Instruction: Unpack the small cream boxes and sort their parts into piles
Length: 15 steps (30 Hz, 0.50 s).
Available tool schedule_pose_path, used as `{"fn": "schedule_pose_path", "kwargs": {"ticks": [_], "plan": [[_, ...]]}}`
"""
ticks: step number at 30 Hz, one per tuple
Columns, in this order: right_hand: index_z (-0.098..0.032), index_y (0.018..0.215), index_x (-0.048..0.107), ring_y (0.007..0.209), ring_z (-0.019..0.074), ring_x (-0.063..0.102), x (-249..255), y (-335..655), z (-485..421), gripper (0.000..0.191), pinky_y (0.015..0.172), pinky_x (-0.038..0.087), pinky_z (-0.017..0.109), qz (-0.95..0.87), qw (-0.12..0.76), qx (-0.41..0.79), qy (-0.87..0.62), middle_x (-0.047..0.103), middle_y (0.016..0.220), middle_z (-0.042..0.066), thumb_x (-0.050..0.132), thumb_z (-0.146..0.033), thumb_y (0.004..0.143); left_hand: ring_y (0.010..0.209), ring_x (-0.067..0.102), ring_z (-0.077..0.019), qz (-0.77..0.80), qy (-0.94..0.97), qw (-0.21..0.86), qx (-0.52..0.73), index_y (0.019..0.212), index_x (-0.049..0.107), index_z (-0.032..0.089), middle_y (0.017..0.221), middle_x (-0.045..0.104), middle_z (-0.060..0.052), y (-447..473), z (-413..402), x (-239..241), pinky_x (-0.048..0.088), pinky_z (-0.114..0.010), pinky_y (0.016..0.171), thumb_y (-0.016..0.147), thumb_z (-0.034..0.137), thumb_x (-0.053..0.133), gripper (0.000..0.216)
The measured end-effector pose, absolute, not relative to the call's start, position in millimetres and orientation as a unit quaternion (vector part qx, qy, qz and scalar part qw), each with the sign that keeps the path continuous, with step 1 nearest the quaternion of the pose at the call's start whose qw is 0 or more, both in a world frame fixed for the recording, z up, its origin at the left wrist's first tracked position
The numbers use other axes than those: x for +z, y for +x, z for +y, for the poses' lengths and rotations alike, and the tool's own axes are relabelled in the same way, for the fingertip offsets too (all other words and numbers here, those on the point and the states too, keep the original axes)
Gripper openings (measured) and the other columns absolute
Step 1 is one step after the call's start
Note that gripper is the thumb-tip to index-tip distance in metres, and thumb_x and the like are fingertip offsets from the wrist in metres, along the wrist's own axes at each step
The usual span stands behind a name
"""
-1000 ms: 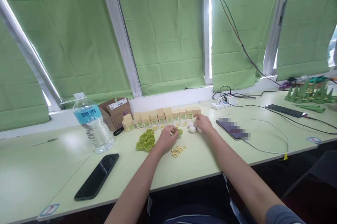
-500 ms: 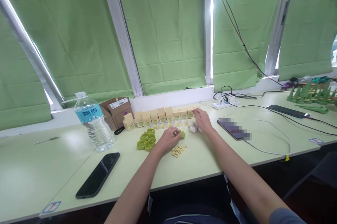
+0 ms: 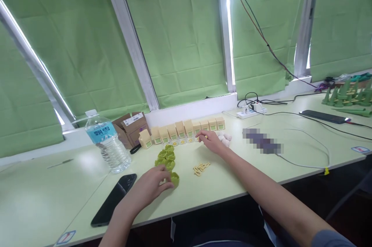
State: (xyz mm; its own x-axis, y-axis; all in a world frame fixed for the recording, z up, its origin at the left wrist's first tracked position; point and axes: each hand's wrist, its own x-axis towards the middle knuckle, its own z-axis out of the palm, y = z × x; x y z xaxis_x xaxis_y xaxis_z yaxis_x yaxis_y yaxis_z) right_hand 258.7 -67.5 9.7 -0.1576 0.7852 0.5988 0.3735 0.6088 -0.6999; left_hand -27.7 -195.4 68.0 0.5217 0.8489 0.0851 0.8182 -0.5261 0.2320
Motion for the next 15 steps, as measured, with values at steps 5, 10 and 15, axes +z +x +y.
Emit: {"fn": "schedule_pose_path", "kwargs": {"ticks": [5, 10, 15], "plan": [[-0.021, 0.092, 0.070, 0.063, 0.0132, 0.054, 13.7, 258.7, -73.7, 0.028, 0.062, 0.040, 0.025, -0.730, 0.501, 0.222, -0.409, 0.067, 0.073, -0.001, 0.043, -0.025, 0.088, 0.083, 0.062, -0.0245, 0.584, 0.807, 0.060, 0.060, 0.073, 0.072, 0.025, 0.090, 0.066, -0.005, -79.7, -190.6, 65.2, 0.042, -0.030, 0.075, 0.080, 0.043, 0.059, 0.023], [-0.021, 0.090, 0.069, 0.061, 0.0127, 0.053, 10.6, 258.6, -73.7, 0.027, 0.060, 0.040, 0.024, -0.730, 0.500, 0.233, -0.404, 0.066, 0.071, -0.001, 0.043, -0.026, 0.087, 0.084, 0.063, -0.0261, 0.651, 0.758, -0.008, 0.029, 0.068, 0.068, 0.021, 0.088, 0.065, -0.009, -92.1, -160.2, 62.4, 0.041, -0.029, 0.069, 0.079, 0.036, 0.053, 0.024], [-0.020, 0.090, 0.069, 0.061, 0.0124, 0.053, 9.2, 258.9, -73.6, 0.027, 0.060, 0.039, 0.024, -0.735, 0.500, 0.231, -0.395, 0.065, 0.069, -0.001, 0.043, -0.025, 0.087, 0.089, 0.064, -0.0271, 0.679, 0.732, -0.050, -0.022, 0.076, 0.068, 0.019, 0.097, 0.066, -0.012, -84.8, -118.6, 58.8, 0.043, -0.031, 0.070, 0.079, 0.027, 0.052, 0.018]]}}
